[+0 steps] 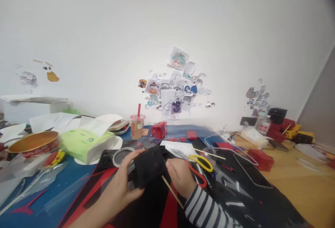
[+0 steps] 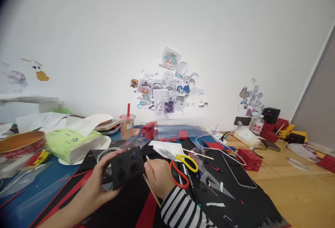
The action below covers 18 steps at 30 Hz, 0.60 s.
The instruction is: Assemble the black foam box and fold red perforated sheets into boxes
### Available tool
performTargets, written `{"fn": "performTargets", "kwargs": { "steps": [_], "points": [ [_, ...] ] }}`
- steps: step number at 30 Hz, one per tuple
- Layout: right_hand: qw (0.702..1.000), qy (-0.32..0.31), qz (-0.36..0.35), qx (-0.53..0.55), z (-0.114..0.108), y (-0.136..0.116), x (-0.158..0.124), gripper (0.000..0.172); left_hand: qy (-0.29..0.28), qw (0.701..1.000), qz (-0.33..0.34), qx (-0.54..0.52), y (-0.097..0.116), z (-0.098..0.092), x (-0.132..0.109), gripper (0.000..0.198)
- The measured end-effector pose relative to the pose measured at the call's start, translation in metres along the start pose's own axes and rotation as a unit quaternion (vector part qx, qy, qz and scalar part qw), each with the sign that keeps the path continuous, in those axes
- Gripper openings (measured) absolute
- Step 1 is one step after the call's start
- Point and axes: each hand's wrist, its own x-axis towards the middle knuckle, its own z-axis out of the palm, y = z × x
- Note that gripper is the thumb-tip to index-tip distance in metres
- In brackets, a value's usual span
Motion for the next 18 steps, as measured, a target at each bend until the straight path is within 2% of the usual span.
{"fn": "performTargets", "kwargs": {
  "steps": [6, 12, 16, 18],
  "points": [
    [0.997, 0.019, -0.059, -0.045, -0.0008, -0.0065, -0.0034, 0.033, -0.005, 0.999, 0.032, 0.041, 0.0029, 0.0021, -0.0009, 0.063],
    [0.981, 0.039, -0.139, -0.129, 0.0048, -0.0071, -0.0057, 0.037, -0.014, 0.999, 0.04, 0.004, -0.0048, 0.0069, -0.0032, 0.058],
    [0.98, 0.036, -0.143, -0.134, 0.0006, -0.0069, -0.0033, 0.041, -0.012, 0.998, 0.055, -0.012, -0.0064, 0.005, -0.0013, 0.061],
    [0.982, 0.035, -0.125, -0.134, -0.0029, -0.0072, -0.002, 0.042, -0.018, 0.996, 0.085, -0.003, -0.0049, 0.0031, 0.0, 0.058]
  ]
}}
